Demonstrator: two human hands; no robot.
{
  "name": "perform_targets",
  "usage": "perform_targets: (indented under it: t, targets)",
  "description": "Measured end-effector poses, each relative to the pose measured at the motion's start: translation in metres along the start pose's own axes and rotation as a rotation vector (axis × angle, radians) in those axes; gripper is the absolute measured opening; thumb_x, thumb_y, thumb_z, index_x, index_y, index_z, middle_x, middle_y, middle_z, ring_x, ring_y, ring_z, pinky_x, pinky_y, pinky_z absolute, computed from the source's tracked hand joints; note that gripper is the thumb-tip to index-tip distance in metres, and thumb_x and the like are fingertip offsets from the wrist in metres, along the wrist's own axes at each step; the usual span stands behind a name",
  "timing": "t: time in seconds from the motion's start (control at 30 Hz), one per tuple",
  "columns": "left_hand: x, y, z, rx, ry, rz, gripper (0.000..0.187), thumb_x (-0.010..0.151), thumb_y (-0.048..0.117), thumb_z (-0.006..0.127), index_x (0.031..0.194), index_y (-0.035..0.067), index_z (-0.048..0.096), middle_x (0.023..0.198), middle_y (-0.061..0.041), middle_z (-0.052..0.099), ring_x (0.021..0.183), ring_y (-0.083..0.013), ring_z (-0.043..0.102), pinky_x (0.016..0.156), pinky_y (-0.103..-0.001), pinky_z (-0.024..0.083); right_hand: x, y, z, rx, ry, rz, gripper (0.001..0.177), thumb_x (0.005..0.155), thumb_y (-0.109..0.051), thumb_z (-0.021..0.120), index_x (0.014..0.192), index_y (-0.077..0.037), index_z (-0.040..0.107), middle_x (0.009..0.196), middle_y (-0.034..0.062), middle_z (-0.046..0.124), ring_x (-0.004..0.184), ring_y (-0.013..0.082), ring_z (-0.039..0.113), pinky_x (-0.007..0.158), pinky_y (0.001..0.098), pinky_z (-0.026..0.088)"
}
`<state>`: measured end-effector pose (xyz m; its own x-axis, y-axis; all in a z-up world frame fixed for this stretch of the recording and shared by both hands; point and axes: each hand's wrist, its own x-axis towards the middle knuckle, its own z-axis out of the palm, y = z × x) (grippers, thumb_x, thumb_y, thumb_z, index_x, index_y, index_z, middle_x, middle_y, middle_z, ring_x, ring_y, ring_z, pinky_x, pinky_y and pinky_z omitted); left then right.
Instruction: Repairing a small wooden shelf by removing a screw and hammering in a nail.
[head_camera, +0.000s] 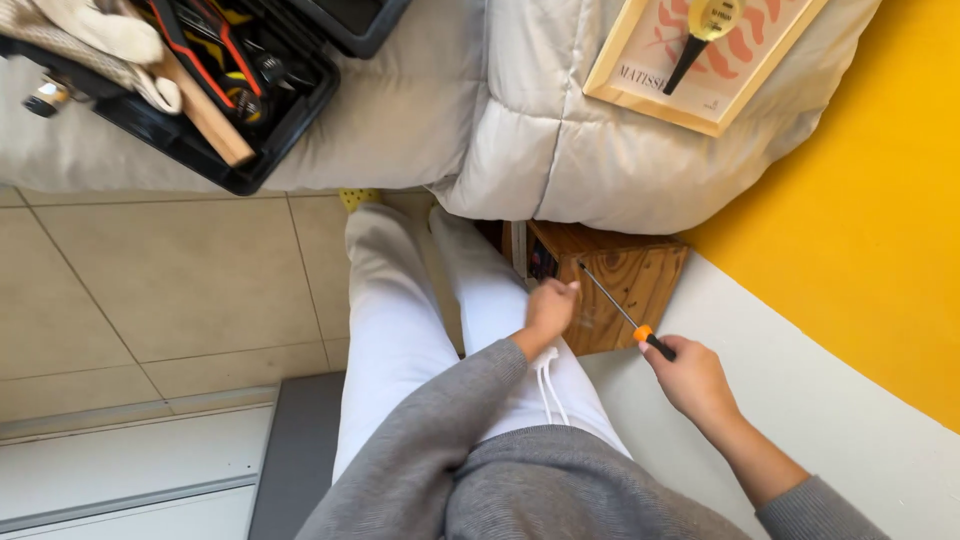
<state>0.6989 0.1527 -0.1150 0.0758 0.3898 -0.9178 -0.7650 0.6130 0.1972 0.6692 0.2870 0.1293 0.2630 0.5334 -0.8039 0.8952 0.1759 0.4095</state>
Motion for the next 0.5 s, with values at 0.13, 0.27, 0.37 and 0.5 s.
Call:
perform_targets:
  t: [0.13, 0.27, 0.37, 0.5]
  targets:
    - [-0.035, 0.039, 0.040, -0.602, -0.422, -0.203, 0.037, 0.105, 0.042, 0.050, 0.111, 0.007, 0.058, 0.091, -0.011, 0.073, 0.078, -0.0212, 0.076, 0.066, -0.033, 0.063, -0.005, -0.015, -0.006, -0.222, 0.045, -0.086, 0.036, 0.094, -0.041, 0.065, 0.103, -0.008, 0.076, 0.073, 0.0183, 0.074, 0.066, 0.0323, 0.071, 0.070, 0.0450, 0.057]
    - [-0.032, 0.052, 0.046, -0.530, -0.383, -0.261, 0.032, 0.106, 0.030, 0.056, 0.111, -0.001, 0.054, 0.099, -0.017, 0.072, 0.075, -0.0242, 0.072, 0.065, -0.038, 0.060, -0.008, -0.034, -0.008, -0.433, 0.120, -0.232, 0.031, 0.092, -0.038, 0.064, 0.101, -0.010, 0.074, 0.086, 0.0192, 0.076, 0.082, 0.0374, 0.073, 0.078, 0.0487, 0.059]
    - [-0.033, 0.050, 0.039, -0.666, -0.459, -0.317, 0.030, 0.108, 0.027, 0.053, 0.113, -0.002, 0.054, 0.101, -0.016, 0.069, 0.081, -0.0244, 0.074, 0.072, -0.040, 0.065, -0.015, -0.037, -0.006, -0.593, 0.124, -0.252, 0.031, 0.093, -0.037, 0.063, 0.101, -0.008, 0.069, 0.085, 0.0175, 0.075, 0.077, 0.0361, 0.074, 0.071, 0.0480, 0.060]
    - [-0.023, 0.029, 0.028, -0.855, -0.632, -0.277, 0.025, 0.112, 0.024, 0.050, 0.119, 0.000, 0.055, 0.098, -0.012, 0.068, 0.088, -0.0265, 0.073, 0.076, -0.041, 0.064, -0.015, -0.029, 0.011, -0.882, 0.278, -0.499, 0.015, 0.091, -0.016, 0.059, 0.098, -0.003, 0.063, 0.079, 0.0128, 0.071, 0.059, 0.0271, 0.074, 0.049, 0.0392, 0.061]
